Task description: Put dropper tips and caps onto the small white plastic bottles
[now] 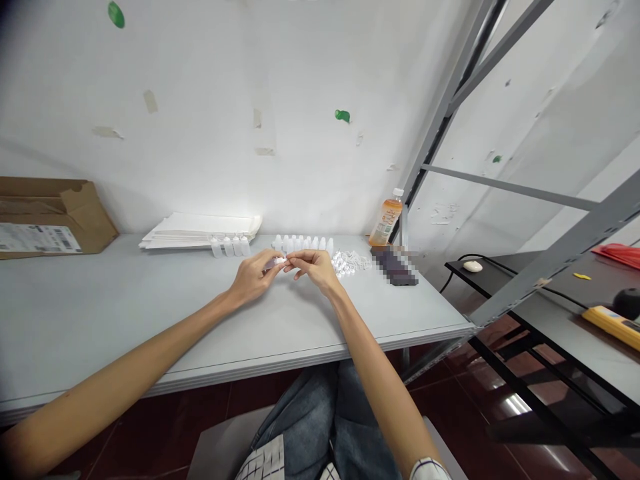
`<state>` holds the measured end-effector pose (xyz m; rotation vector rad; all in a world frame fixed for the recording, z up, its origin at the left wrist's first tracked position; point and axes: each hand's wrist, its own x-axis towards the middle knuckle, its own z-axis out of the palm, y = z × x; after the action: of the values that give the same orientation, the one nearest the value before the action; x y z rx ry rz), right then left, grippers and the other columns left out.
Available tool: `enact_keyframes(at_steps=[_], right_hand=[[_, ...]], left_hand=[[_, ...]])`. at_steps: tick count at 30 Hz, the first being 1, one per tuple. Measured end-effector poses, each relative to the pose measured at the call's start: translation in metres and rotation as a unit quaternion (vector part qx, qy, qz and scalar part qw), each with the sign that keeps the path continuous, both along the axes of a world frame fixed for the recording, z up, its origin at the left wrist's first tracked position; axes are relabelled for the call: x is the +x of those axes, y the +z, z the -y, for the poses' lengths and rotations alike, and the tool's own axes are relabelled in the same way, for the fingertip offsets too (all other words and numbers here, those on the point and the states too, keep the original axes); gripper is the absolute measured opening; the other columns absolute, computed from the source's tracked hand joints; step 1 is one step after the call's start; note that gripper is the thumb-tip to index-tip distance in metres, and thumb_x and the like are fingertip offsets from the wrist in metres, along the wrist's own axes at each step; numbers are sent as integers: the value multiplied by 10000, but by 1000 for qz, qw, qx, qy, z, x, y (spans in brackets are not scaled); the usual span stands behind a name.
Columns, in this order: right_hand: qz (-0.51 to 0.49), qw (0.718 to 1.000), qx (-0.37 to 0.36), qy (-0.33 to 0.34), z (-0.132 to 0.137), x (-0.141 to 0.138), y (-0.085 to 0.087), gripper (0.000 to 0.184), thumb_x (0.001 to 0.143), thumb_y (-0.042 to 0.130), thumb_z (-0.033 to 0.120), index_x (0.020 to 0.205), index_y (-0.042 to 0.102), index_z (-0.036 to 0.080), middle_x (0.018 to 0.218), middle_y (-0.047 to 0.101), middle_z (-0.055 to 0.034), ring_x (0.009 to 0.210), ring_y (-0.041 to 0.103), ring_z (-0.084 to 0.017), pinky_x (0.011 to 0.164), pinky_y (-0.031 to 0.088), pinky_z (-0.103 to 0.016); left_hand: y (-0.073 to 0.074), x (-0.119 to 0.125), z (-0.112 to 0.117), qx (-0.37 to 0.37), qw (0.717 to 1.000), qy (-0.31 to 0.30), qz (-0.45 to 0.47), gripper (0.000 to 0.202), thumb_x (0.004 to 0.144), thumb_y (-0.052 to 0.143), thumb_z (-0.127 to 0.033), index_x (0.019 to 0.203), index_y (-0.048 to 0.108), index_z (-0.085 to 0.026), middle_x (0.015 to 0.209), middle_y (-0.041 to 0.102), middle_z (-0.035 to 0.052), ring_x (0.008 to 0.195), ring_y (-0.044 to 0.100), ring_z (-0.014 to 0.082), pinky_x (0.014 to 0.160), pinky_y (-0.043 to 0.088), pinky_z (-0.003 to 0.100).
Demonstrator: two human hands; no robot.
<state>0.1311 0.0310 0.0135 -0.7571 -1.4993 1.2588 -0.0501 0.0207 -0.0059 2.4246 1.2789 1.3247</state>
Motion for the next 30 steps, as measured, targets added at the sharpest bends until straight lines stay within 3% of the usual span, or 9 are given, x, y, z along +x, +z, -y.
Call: enact_keyframes(at_steps=[13, 19, 30], right_hand=[[33, 999, 4, 30, 0, 1, -1, 294, 699, 745, 401, 840, 724, 145, 810, 735, -85, 737, 710, -220, 564, 537, -285], [22, 1000, 12, 1, 0, 5, 3, 355, 700, 755, 384, 977, 683, 173, 825, 712, -64, 681, 702, -207, 522, 541, -287], [53, 998, 25, -21, -2, 2, 1, 289, 705, 742, 419, 778, 688, 145, 736, 661, -51, 700, 657, -177, 519, 530, -261]], left_hand=[[0, -2, -2, -23, 999, -10, -20, 240, 921, 451, -361, 1012, 614, -211, 932, 678, 30, 667, 574, 143, 608, 429, 261], [5, -2, -4, -32, 999, 6, -19, 256, 925, 448, -388, 1029, 608, -218, 943, 676, 22, 671, 564, 142, 618, 426, 260], [5, 1, 0, -41, 999, -7, -12, 245, 927, 436, -369, 1013, 606, -214, 973, 670, 31, 718, 577, 154, 635, 432, 265]])
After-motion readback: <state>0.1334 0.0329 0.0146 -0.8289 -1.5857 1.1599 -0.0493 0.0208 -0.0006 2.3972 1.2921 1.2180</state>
